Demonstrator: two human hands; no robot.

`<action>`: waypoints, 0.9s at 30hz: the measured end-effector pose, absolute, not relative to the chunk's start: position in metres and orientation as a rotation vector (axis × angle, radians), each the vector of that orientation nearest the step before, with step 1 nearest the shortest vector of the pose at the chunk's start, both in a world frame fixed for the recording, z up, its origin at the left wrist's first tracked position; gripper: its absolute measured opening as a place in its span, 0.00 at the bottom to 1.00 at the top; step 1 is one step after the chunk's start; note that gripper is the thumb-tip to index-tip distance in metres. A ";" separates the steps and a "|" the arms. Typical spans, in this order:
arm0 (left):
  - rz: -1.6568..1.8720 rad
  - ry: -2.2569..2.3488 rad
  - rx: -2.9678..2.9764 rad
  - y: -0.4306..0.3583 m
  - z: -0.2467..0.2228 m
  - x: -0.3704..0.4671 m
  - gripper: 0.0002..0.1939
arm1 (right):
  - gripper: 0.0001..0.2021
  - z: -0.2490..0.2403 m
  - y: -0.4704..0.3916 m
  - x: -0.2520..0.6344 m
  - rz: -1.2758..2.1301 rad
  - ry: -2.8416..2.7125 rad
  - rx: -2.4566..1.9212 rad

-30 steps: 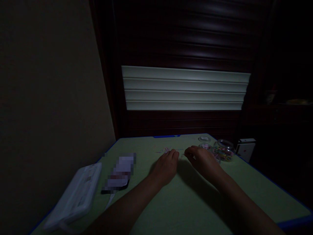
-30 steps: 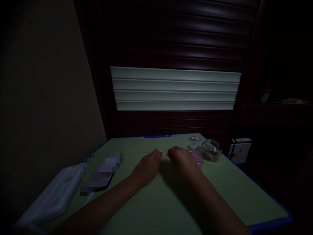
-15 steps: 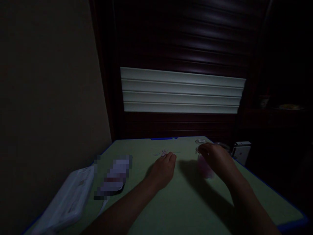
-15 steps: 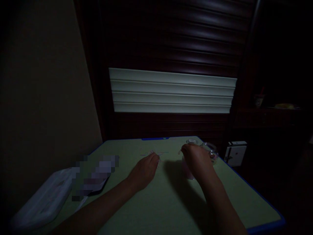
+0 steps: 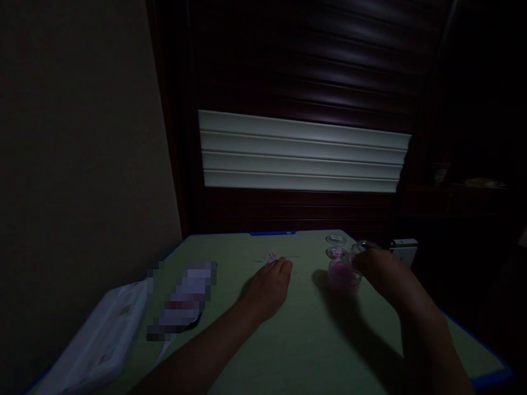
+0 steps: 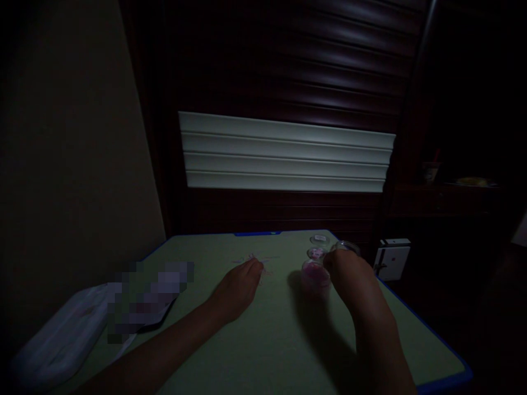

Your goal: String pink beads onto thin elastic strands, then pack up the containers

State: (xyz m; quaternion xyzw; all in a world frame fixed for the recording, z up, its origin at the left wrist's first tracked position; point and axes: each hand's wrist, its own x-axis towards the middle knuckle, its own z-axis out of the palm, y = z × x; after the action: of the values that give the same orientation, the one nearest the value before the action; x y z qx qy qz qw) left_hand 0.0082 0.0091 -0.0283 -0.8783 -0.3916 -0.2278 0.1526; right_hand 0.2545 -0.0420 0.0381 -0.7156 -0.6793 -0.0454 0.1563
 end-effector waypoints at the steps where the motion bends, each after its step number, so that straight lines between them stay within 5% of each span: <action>1: -0.651 -1.123 -2.521 0.009 -0.028 0.008 0.09 | 0.11 0.037 -0.041 0.256 -0.111 -1.943 -2.061; 27: -0.652 -1.160 -2.463 0.010 -0.030 0.005 0.09 | 0.13 0.041 -0.038 0.236 -0.225 -2.046 -1.813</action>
State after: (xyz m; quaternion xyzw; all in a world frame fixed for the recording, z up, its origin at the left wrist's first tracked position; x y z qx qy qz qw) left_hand 0.0052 0.0098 -0.0296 -0.8670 -0.4083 -0.2296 0.1701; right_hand 0.2358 -0.0383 0.0405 -0.6478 -0.7311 -0.0805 0.1981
